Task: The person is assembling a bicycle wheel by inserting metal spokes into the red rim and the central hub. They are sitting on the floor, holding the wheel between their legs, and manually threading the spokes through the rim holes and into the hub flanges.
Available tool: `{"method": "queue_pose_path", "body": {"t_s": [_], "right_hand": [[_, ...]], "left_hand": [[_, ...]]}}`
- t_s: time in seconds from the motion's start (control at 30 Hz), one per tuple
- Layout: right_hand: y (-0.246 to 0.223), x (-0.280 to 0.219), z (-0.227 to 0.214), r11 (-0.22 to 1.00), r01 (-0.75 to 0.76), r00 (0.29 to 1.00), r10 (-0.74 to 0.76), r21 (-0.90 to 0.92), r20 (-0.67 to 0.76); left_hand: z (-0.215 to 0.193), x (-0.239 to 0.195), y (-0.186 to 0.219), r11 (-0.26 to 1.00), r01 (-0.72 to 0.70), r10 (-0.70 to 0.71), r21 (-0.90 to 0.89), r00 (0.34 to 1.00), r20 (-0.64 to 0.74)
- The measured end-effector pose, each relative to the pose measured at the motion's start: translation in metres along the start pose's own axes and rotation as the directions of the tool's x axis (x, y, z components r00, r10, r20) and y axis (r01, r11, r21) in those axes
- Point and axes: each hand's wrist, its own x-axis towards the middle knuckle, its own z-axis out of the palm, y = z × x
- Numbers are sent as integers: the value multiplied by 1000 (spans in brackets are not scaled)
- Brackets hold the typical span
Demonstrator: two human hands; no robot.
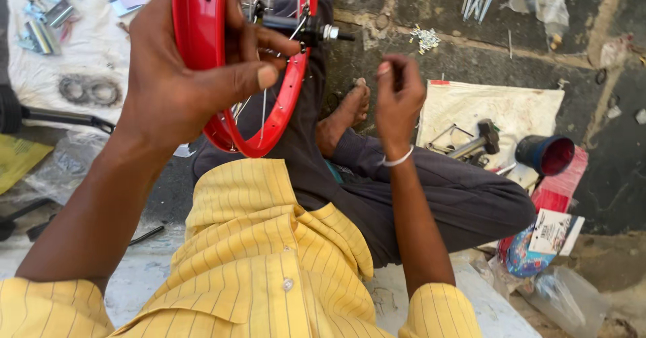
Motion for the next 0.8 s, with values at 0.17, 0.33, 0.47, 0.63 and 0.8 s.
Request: {"method": "queue_pose_path", "body": {"t_s": [0.17,0.33,0.47,0.63,0.8], "right_hand": [[-58,-57,45,990,-133,965,118,50,232],[-88,-76,64,993,-82,950,51,87,309],[-97,-84,58,848,524,806,-463,-80,368],[-86,-84,65,864,495,837,-445,-93,319],[-81,-84,60,826,550,808,-488,-124,329]], "left_hand": [[-8,8,-7,997,9,-14,-77,998,-56],[-3,5,-6,999,22,-22,-47,1000,-12],[-2,7,-3,1000,13,-13,-16,1000,-27],[-1,31,-15,994,109,-106,20,985,-139],[8,50,-35,994,98,-105,-49,977,-185]]}}
